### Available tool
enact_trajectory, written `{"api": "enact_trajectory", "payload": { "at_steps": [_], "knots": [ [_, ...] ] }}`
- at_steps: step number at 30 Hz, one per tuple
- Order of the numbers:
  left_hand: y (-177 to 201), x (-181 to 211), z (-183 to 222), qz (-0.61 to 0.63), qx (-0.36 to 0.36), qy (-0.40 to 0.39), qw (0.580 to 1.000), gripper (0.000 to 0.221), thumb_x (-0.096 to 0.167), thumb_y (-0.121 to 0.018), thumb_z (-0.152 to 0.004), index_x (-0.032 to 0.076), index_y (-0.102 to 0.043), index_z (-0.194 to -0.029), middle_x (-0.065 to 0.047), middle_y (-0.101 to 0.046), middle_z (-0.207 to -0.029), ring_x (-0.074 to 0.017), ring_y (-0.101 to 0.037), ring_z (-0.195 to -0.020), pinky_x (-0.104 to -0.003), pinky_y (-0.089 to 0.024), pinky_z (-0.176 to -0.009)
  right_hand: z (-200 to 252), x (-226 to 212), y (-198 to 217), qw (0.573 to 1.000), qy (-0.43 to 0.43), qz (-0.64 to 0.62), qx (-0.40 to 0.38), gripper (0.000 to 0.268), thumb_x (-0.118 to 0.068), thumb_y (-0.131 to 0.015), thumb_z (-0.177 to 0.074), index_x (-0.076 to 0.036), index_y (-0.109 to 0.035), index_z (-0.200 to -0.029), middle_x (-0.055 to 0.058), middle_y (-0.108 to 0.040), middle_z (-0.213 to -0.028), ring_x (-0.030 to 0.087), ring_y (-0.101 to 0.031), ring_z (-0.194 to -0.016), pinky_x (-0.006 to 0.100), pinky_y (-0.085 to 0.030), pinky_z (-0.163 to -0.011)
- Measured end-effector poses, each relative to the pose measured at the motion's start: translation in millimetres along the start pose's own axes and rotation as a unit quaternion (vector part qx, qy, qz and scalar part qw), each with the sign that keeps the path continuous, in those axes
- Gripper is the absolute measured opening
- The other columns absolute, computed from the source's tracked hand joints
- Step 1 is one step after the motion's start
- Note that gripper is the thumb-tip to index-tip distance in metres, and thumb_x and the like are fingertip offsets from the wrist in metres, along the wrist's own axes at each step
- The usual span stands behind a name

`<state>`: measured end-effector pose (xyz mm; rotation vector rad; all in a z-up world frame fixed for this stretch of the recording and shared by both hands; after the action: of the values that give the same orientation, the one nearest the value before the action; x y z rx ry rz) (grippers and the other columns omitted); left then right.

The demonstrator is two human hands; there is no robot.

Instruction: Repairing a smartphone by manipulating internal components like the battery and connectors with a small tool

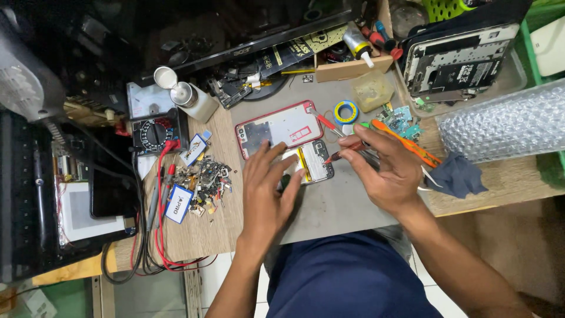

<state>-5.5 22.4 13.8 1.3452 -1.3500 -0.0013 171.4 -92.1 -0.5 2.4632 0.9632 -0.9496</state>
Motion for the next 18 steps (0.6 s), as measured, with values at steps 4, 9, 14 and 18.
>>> {"api": "enact_trajectory", "payload": {
  "at_steps": [4, 9, 14, 18],
  "knots": [
    [-9.1, -3.8, 10.8, -0.01, 0.01, -0.054, 0.998, 0.036, 0.028, -0.085, -0.084, 0.007, -0.076, -0.111, -0.019, -0.067, -0.13, -0.048, -0.053, -0.134, -0.058, -0.034, -0.115, -19.9, -19.9, -9.9, 0.997, 0.026, 0.065, -0.02, 0.041, 0.015, -0.083, -0.082, 0.014, -0.068, -0.12, 0.025, -0.076, -0.093, 0.032, -0.076, -0.079, 0.041, -0.062, -0.074],
    [-9.5, -7.0, 13.0, -0.022, 0.002, -0.073, 0.997, 0.039, 0.035, -0.083, -0.085, 0.01, -0.074, -0.114, -0.017, -0.063, -0.132, -0.0448, -0.053, -0.135, -0.059, -0.032, -0.117, -41.2, -43.7, -26.5, 0.992, 0.036, 0.101, -0.06, 0.036, 0.014, -0.083, -0.083, 0.009, -0.072, -0.117, 0.018, -0.076, -0.087, 0.032, -0.073, -0.074, 0.042, -0.06, -0.072],
    [-8.0, -10.7, 14.5, -0.008, -0.002, -0.06, 0.998, 0.047, 0.038, -0.083, -0.085, 0.008, -0.071, -0.119, -0.018, -0.062, -0.134, -0.0443, -0.053, -0.135, -0.061, -0.031, -0.118, -42.4, -36.9, -38.6, 0.992, 0.033, 0.093, -0.077, 0.035, 0.014, -0.083, -0.083, 0.009, -0.074, -0.116, 0.016, -0.076, -0.084, 0.031, -0.073, -0.072, 0.042, -0.06, -0.071],
    [-7.3, -11.1, 13.8, 0.002, -0.011, -0.05, 0.999, 0.049, 0.038, -0.081, -0.086, 0.006, -0.069, -0.121, -0.019, -0.062, -0.134, -0.0449, -0.052, -0.135, -0.062, -0.03, -0.118, -34.4, -28.3, -38.7, 0.994, 0.021, 0.071, -0.075, 0.033, 0.015, -0.081, -0.084, 0.011, -0.073, -0.116, 0.019, -0.075, -0.083, 0.033, -0.071, -0.069, 0.043, -0.059, -0.069]
  ]
}}
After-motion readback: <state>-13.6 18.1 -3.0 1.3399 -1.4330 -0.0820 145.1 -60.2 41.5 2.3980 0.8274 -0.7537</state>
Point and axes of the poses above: each hand's wrist, its own z-axis away from the middle knuckle, its own y-axis out of the back of the hand, x = y × z, the point moved 3 cm from there along -z, towards the middle knuckle
